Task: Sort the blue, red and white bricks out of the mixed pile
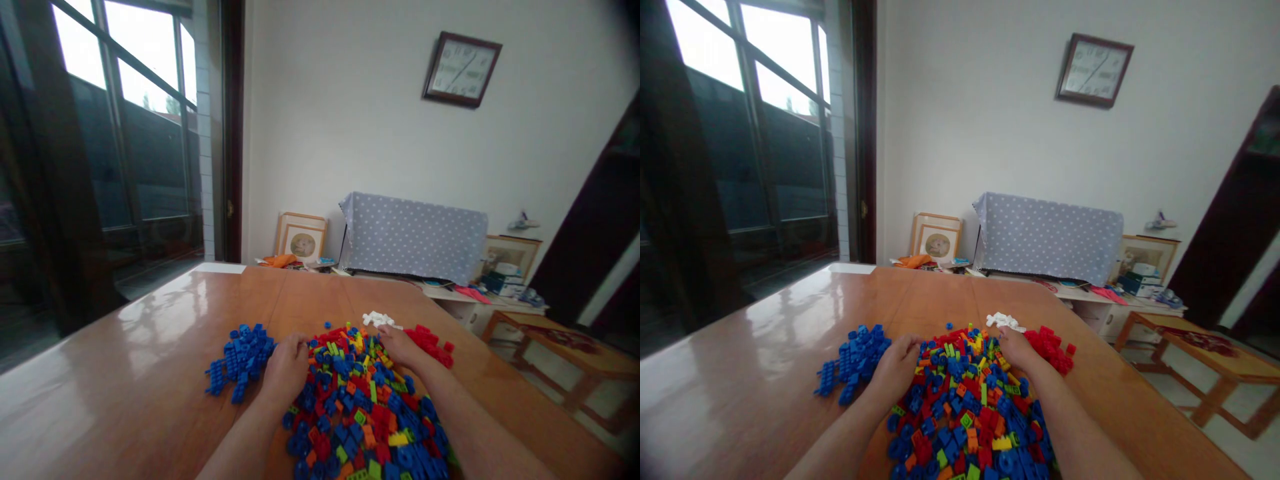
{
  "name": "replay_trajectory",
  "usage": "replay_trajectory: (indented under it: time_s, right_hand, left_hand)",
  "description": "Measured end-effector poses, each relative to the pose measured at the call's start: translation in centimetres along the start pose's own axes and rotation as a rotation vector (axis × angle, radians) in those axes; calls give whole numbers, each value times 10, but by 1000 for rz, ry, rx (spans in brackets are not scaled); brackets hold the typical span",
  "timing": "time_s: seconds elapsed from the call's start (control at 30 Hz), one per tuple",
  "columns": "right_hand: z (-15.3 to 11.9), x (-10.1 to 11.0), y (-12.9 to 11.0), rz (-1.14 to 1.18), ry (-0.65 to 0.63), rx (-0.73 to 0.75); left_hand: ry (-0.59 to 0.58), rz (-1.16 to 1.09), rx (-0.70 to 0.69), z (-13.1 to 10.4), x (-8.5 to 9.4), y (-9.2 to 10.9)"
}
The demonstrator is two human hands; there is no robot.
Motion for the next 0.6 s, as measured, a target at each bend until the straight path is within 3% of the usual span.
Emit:
replay_trajectory:
  time_s: [0.13,0.3,0.43,0.6]
  right_hand:
    - [-5,-1,-12,33,-10,-8]
    - [-8,-1,-18,70,-11,-2]
    - [11,10,-22,61,53,-2]
    - [46,5,-49,-13,45,81]
  left_hand:
    - [14,-72,14,3,-1,-4]
    - [124,-315,176,2,7,-16]
    - [183,-478,291,-3,13,-19]
    - [139,-467,315,-6,10,-15]
Point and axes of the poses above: each hand's wrist, its own z-axis towards the middle knuckle, its own x-axis out of the back of the hand, y = z × x, the point moved 9 cm from there along z, towards the middle knuckle, and after that the axes turned 13 degrees about -z, right-handed, at the moved point
